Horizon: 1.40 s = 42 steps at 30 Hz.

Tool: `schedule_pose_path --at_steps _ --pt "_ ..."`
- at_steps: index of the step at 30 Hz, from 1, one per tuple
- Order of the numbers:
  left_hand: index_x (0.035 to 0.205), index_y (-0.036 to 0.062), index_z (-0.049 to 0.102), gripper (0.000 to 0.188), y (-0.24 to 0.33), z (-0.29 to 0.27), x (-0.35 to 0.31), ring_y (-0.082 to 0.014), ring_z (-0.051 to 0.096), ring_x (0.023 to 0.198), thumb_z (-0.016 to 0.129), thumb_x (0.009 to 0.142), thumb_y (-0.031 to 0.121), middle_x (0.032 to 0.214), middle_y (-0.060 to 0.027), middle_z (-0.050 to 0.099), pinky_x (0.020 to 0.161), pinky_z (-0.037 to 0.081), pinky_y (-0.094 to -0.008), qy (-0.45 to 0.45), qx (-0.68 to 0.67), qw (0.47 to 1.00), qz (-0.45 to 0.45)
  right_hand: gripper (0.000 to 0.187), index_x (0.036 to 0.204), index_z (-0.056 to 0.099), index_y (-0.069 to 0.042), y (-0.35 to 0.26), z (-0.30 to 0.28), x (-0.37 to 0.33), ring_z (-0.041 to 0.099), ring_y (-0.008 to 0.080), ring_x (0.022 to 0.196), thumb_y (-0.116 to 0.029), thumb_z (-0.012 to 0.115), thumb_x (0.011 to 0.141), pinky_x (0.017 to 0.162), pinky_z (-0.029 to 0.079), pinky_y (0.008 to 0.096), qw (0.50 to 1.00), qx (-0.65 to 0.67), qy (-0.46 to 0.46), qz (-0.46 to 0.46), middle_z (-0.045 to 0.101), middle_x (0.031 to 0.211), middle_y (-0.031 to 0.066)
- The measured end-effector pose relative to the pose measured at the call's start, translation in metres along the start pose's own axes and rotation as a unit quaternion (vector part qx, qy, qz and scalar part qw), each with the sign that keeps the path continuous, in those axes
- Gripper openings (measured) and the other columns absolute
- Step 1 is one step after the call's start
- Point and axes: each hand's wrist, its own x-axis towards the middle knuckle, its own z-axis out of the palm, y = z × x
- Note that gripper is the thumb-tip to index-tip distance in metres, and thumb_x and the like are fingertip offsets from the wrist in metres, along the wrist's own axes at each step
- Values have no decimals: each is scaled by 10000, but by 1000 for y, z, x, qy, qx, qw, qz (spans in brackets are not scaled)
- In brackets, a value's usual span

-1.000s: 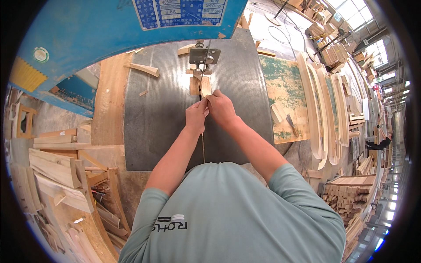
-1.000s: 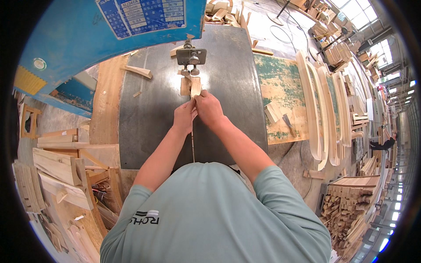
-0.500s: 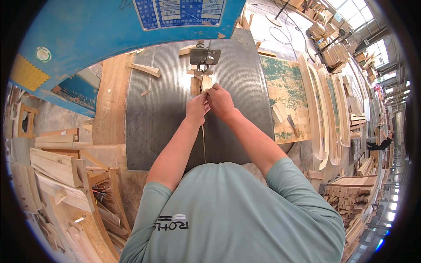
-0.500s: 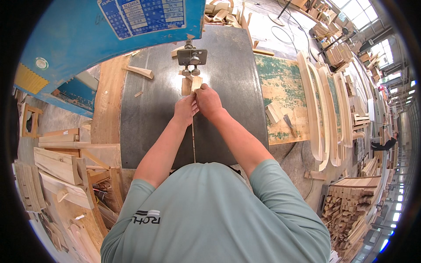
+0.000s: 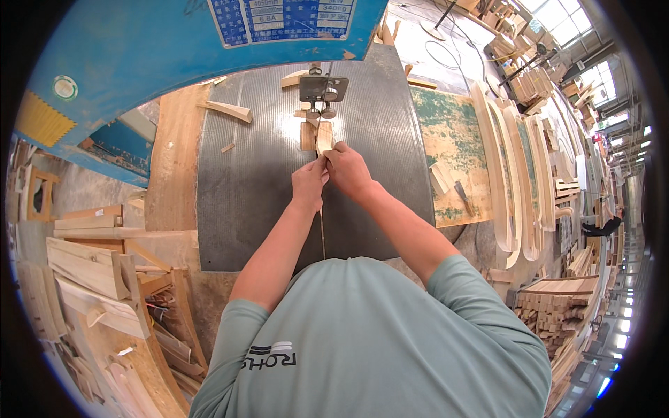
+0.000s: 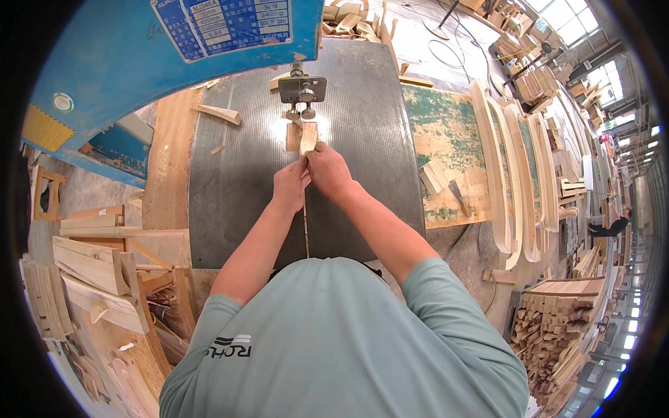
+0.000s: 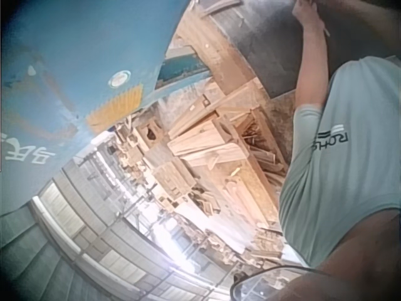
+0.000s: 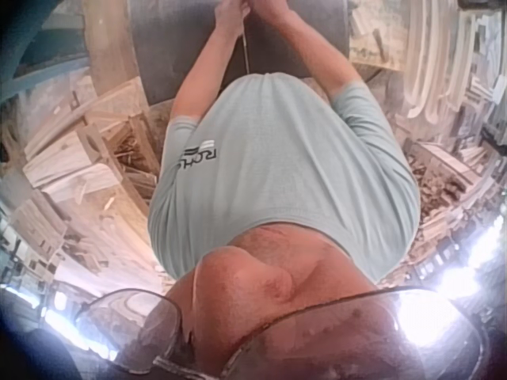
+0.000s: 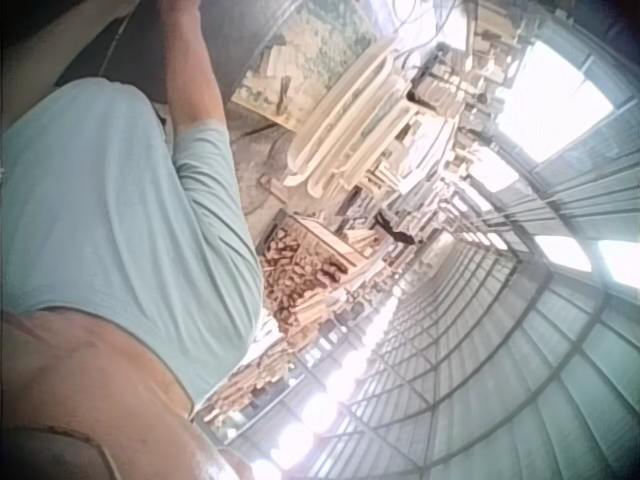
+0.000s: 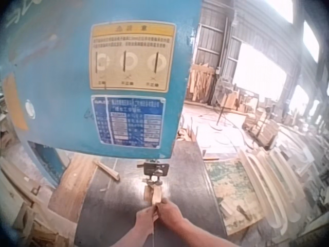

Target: The person shapes small wooden blocks using a band saw, then moves to a workbench to inspect and handle larger curved wooden furniture components.

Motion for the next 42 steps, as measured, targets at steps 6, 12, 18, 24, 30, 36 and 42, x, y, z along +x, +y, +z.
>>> schedule_pose_path --at_steps 6,12,18,24,30,36,42 --pt "1174 -96 637 326 0 1 -10 -171 675 1014 596 1041 199 1107 -105 688 918 554 -294 -16 2 1000 15 36 832 649 -16 -5 -4 -5 642 330 851 -44 647 810 749 558 432 1000 21 13 -6 636 854 144" --pt "1176 -101 638 331 0 -2 -18 -170 671 1026 601 1039 199 1117 -105 686 930 550 -295 -19 1 1000 19 60 871 684 -12 -7 -4 -9 631 306 844 -53 643 855 745 556 424 999 33 20 -15 647 819 128" --pt "1178 -88 642 326 1 -2 -24 -170 667 1034 607 1035 203 1116 -100 689 933 543 -295 -21 -1 1000 16 69 885 689 -13 -10 -6 -10 631 306 852 -56 651 848 751 558 413 1000 12 -5 -5 645 834 126" --pt "1174 -72 655 316 -2 -3 -25 -163 668 1021 618 1029 207 1102 -92 695 920 540 -291 -13 4 1000 11 76 886 690 -9 -10 -6 -13 633 298 858 -51 659 830 745 560 405 1000 3 -5 -18 641 837 125" --pt "1112 -89 694 307 -10 -2 -25 -145 671 930 649 1009 197 1022 -82 709 867 554 -276 -14 23 999 37 63 827 643 -15 -13 -12 -23 643 328 811 -56 665 784 714 555 421 1000 -2 12 -17 613 837 144" --pt "1171 -58 661 311 -1 6 -9 -141 670 973 618 1030 216 1065 -69 696 874 548 -265 -19 18 1000 10 33 820 657 -15 -3 -7 -8 626 296 782 -45 661 833 691 552 414 999 -12 42 -9 621 778 115" --pt "1176 -57 651 306 0 7 11 -144 669 983 613 1032 210 1082 -67 687 867 547 -263 -16 -9 1000 10 34 832 664 -17 6 -2 6 627 309 795 -48 655 843 701 550 424 999 -8 37 1 624 801 123"
